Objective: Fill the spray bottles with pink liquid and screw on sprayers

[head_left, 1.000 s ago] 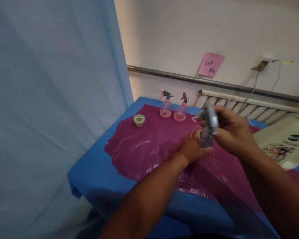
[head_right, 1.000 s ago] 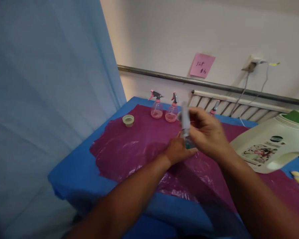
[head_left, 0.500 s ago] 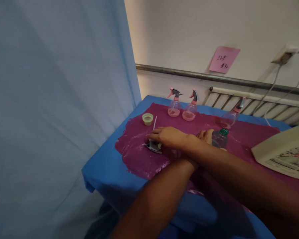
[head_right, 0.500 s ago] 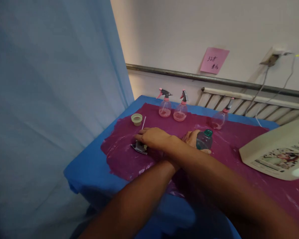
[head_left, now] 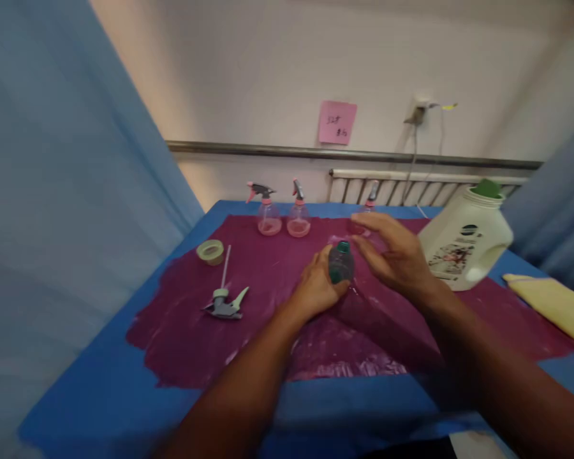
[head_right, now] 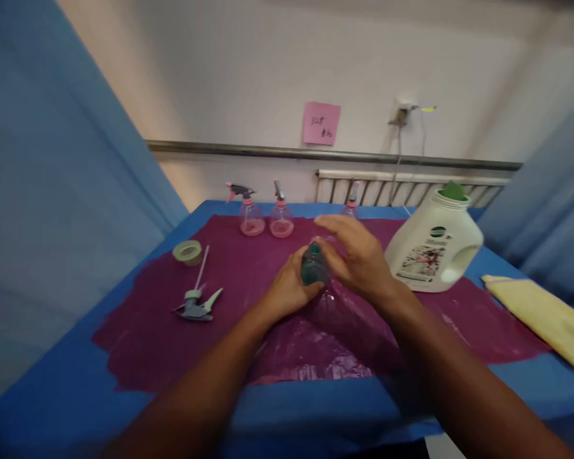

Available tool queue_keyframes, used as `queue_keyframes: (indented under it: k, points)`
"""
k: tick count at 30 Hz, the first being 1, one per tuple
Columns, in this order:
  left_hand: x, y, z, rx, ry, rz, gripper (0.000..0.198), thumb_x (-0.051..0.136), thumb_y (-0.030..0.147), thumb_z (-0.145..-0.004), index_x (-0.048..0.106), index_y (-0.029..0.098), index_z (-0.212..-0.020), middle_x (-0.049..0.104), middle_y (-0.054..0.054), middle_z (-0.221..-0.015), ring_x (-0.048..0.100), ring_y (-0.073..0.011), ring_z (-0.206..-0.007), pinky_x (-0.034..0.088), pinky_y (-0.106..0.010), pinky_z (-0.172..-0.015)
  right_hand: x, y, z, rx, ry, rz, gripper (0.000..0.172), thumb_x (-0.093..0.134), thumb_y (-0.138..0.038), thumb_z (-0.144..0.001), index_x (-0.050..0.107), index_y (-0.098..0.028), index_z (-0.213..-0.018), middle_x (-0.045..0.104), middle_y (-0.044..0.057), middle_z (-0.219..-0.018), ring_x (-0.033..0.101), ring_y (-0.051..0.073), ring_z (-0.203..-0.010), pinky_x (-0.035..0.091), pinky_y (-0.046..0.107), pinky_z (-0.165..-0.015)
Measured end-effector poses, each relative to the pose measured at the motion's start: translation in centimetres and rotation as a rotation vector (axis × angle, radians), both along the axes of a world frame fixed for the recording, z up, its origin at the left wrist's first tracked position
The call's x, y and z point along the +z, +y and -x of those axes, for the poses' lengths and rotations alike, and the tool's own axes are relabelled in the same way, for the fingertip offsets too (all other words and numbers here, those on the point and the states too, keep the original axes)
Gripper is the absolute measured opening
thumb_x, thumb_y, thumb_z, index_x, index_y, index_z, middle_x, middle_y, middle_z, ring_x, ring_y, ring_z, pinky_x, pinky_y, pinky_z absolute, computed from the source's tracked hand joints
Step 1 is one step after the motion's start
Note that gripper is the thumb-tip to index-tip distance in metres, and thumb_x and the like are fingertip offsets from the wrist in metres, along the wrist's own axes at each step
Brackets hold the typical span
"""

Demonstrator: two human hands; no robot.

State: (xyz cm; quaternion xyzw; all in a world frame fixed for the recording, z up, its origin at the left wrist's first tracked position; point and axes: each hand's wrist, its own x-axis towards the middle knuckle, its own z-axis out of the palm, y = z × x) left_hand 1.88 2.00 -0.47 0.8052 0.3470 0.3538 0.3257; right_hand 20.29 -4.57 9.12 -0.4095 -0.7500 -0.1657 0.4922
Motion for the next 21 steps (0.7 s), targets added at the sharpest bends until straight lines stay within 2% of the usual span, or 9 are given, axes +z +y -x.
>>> queue_keyframes:
  k: [3,6,8,10,12,14,17,19,21]
  points:
    - [0.7,0.2,0.9,0.016,0.079,0.022,0.096,0.087,0.031,-0.084,0.044,0.023,-0.169,0.056,-0.018,-0.170,0.054,-0.0420,-0.158,0.043,-0.063,-0.133,1.0,-1.0,-6.1,-0.277,0.221,-0.231,0.032,0.070,-0.032,-0.106,0.072,-0.026,-0.137,0.080,0.009,-0.127,0.078,0.026,-0.113,0.063,0.048,-0.104]
    - [1.0,0.4,1.2,0.012,0.079,0.027,0.092,0.086,0.033,-0.087,0.045,0.025,-0.169,0.059,-0.015,-0.168,0.057,-0.0395,-0.156,0.044,-0.061,-0.133,0.1,-2.0,-12.0,-0.562,0.431,-0.414,0.039,0.061,-0.041,-0.107,0.068,-0.023,-0.141,0.075,0.012,-0.134,0.074,0.027,-0.120,0.061,0.050,-0.105]
    - [1.1,0.6,1.2,0.025,0.053,0.035,0.091,0.088,0.034,-0.086,0.047,0.026,-0.168,0.060,-0.015,-0.166,0.058,-0.0393,-0.155,0.042,-0.060,-0.134,-1.4,-2.6,-15.3,-0.730,0.559,-0.414,0.043,0.053,-0.039,-0.106,0.062,-0.021,-0.144,0.071,0.015,-0.142,0.071,0.029,-0.130,0.058,0.051,-0.109]
    - [1.0,0.7,1.1,0.031,0.026,0.053,0.093,0.090,0.037,-0.086,0.048,0.025,-0.168,0.062,-0.015,-0.164,0.058,-0.0396,-0.155,0.041,-0.061,-0.135,-3.3,-3.1,-17.7,-0.848,0.690,-0.327,0.045,0.047,-0.032,-0.102,0.058,-0.020,-0.144,0.068,0.018,-0.145,0.068,0.030,-0.135,0.054,0.052,-0.114]
    - [1.0,0.8,1.1,0.024,0.004,0.087,0.094,0.091,0.038,-0.085,0.048,0.026,-0.168,0.064,-0.015,-0.161,0.059,-0.0392,-0.154,0.041,-0.061,-0.134,-4.9,-3.3,-19.4,-0.861,0.820,-0.208,0.047,0.046,-0.027,-0.095,0.055,-0.020,-0.141,0.068,0.019,-0.145,0.068,0.030,-0.136,0.052,0.052,-0.117]
    - [1.1,0.8,1.0,0.025,-0.005,0.124,0.094,0.092,0.038,-0.085,0.048,0.026,-0.167,0.067,-0.015,-0.158,0.061,-0.0387,-0.152,0.044,-0.061,-0.133,-6.0,-3.3,-20.4,-0.764,0.931,-0.090,0.050,0.050,-0.027,-0.091,0.055,-0.018,-0.140,0.069,0.022,-0.145,0.069,0.030,-0.133,0.053,0.049,-0.115]
    - [1.6,0.6,0.8,0.047,0.007,0.163,0.093,0.094,0.039,-0.083,0.051,0.026,-0.165,0.069,-0.014,-0.154,0.063,-0.0387,-0.149,0.047,-0.061,-0.131,-6.7,-3.4,-21.1,-0.600,1.011,0.093,0.058,0.060,-0.029,-0.084,0.058,-0.015,-0.141,0.072,0.023,-0.141,0.071,0.029,-0.122,0.055,0.042,-0.106]
    - [1.9,0.5,0.7,0.053,0.007,0.186,0.093,0.094,0.039,-0.082,0.051,0.027,-0.164,0.070,-0.013,-0.152,0.064,-0.0386,-0.147,0.048,-0.061,-0.130,-6.9,-3.5,-21.4,-0.623,0.987,0.232,0.058,0.062,-0.031,-0.084,0.063,-0.015,-0.140,0.075,0.021,-0.136,0.071,0.028,-0.111,0.056,0.039,-0.098]
    - [2.0,0.4,0.7,0.046,0.007,0.207,0.093,0.094,0.039,-0.082,0.051,0.026,-0.163,0.071,-0.013,-0.150,0.065,-0.0383,-0.145,0.049,-0.061,-0.128,-7.3,-3.7,-21.7,-0.734,0.903,0.371,0.050,0.059,-0.036,-0.089,0.066,-0.015,-0.134,0.077,0.021,-0.128,0.070,0.028,-0.100,0.055,0.039,-0.087]
